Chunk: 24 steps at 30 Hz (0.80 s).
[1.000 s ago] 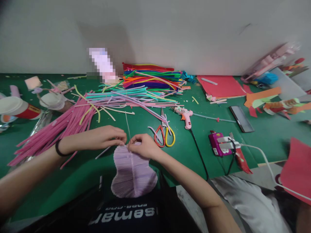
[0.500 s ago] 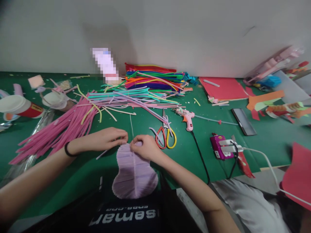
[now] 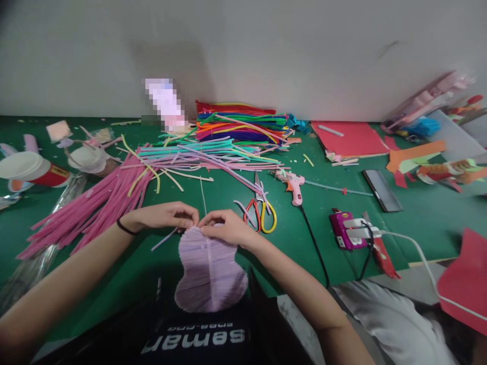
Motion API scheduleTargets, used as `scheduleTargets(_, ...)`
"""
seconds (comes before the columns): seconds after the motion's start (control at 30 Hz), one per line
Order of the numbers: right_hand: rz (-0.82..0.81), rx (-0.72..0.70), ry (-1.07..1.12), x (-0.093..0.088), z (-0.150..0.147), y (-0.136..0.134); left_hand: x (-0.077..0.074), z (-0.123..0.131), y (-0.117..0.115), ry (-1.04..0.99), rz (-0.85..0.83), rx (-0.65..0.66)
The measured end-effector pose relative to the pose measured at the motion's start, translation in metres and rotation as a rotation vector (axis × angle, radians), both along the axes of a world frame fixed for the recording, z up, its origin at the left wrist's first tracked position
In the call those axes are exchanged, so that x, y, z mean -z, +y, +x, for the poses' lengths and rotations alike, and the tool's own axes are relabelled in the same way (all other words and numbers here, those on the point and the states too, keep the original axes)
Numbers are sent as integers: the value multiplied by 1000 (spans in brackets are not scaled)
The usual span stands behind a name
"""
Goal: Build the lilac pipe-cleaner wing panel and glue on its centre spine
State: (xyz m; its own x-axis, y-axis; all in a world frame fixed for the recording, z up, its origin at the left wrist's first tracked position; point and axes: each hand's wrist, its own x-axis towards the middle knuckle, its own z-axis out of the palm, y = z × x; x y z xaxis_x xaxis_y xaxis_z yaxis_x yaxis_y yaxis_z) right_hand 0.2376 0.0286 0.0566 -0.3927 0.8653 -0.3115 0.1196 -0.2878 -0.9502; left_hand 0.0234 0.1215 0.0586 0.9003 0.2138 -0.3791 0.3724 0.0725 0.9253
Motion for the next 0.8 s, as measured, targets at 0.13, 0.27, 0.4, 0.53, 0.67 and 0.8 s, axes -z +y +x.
scheduleTargets(0.13,24,-19,11,-4,-1,0,7,-2,-5,-34,-71,-59)
scheduleTargets(0.27,73,-25,-14,-7,-4,-1,15,-2,-16,-64,-216,-162)
scheduleTargets(0.4,95,-17,-69,-7,-5,-2,18,1,-21,-26,-279,-197)
scheduleTargets(0.53,111,22,-108,-4,-3,-2,0,3,-17,43,22,-318)
scheduleTargets(0.67,101,60,-144,1,-2,-2,-26,6,-28,182,446,-531)
scheduleTargets(0.8,147,84,-216,3,-1,-3,-35,14,-53,302,655,-560)
